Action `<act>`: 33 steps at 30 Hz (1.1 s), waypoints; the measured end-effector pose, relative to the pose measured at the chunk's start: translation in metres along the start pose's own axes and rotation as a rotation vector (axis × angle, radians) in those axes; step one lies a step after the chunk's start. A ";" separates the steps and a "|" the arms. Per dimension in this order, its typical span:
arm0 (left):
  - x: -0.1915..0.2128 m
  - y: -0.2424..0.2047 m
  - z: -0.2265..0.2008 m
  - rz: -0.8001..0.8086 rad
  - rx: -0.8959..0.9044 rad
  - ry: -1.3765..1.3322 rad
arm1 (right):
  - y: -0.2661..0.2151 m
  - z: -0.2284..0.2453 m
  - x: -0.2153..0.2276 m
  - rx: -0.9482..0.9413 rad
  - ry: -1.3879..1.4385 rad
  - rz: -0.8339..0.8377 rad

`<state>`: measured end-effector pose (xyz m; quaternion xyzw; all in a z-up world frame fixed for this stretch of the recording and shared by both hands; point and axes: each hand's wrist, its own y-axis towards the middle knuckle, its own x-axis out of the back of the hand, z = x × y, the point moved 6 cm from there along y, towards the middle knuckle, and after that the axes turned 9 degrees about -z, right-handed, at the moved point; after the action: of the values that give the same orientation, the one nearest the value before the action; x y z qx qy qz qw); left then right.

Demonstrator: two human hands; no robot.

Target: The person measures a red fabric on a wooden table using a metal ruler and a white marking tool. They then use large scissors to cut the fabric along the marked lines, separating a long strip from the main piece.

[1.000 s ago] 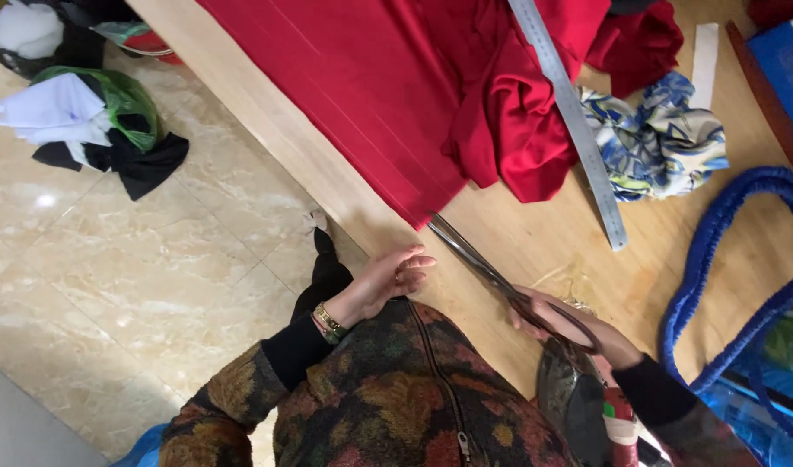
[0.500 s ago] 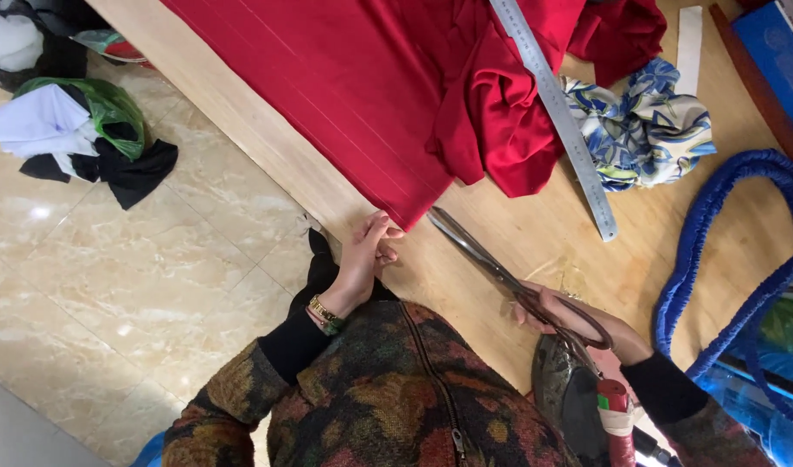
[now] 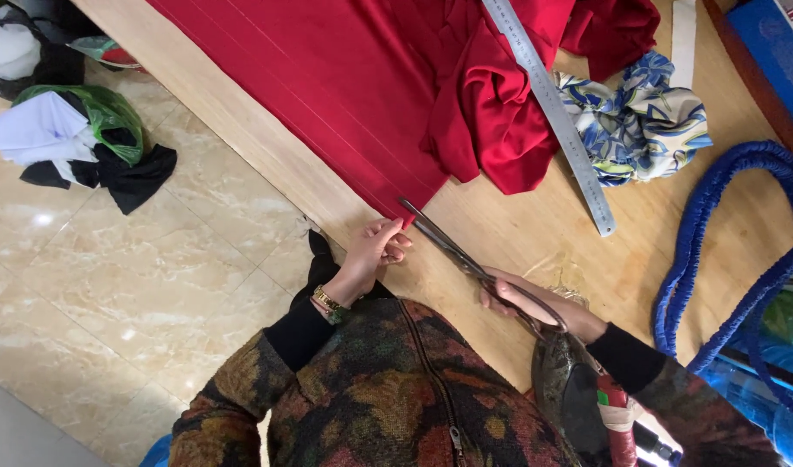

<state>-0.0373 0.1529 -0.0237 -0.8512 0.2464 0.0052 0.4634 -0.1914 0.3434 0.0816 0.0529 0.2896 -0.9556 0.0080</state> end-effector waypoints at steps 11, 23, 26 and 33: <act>-0.001 -0.004 -0.003 0.006 -0.009 -0.008 | 0.018 0.020 -0.020 -0.026 -0.074 -0.035; -0.003 -0.005 -0.003 0.018 -0.038 -0.024 | 0.020 0.047 -0.030 -0.118 -0.103 -0.117; -0.003 -0.006 -0.002 0.009 -0.039 -0.033 | 0.023 0.038 -0.029 -0.150 -0.091 -0.154; -0.003 -0.003 0.001 0.007 -0.041 -0.060 | 0.042 -0.025 -0.011 -0.142 -0.101 -0.277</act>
<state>-0.0384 0.1562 -0.0210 -0.8590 0.2352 0.0372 0.4532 -0.1760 0.3225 0.0392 -0.0362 0.3600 -0.9263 -0.1054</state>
